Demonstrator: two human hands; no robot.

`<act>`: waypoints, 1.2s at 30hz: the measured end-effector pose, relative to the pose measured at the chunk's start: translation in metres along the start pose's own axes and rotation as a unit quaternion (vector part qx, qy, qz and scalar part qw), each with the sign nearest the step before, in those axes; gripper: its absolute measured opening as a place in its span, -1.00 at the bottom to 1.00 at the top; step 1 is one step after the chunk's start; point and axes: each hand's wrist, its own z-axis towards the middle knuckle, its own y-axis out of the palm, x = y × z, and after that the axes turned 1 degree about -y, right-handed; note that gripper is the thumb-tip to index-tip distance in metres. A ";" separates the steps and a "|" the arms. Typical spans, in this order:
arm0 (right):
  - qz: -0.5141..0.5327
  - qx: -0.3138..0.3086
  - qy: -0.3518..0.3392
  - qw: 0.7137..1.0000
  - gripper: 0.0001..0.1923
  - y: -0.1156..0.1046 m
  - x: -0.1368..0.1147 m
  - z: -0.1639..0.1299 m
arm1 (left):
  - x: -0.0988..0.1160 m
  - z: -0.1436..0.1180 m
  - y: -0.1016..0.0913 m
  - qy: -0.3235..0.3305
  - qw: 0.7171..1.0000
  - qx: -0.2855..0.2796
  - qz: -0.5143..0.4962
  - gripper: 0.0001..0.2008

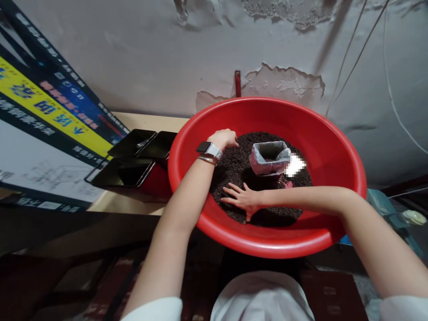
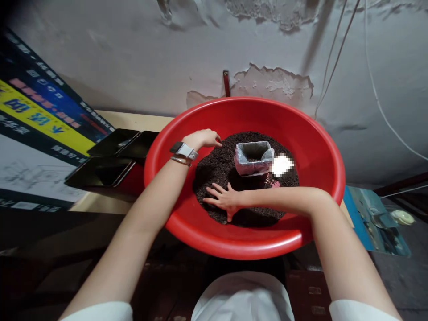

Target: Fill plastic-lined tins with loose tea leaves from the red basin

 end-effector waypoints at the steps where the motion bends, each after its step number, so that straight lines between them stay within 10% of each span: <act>1: 0.005 0.004 0.017 1.000 0.33 0.000 0.005 0.013 | 0.001 -0.002 -0.002 0.006 1.000 0.004 -0.006 -0.61; 7: 0.127 -0.026 0.143 0.981 0.43 -0.003 0.030 0.065 | 0.009 -0.011 -0.009 0.038 0.999 0.016 -0.003 -0.62; 20: 0.193 0.103 0.154 0.964 -0.18 0.024 0.037 0.044 | 0.026 -0.019 -0.012 0.094 0.995 0.029 0.008 -0.65; 31: 0.263 0.091 0.148 0.949 -0.28 -0.007 0.002 -0.017 | 0.011 -0.003 -0.003 0.074 0.997 0.002 0.025 -0.61; 36: 0.307 0.183 0.129 0.925 -0.42 -0.048 -0.002 -0.060 | 0.012 0.000 0.000 0.061 0.998 0.000 0.028 -0.63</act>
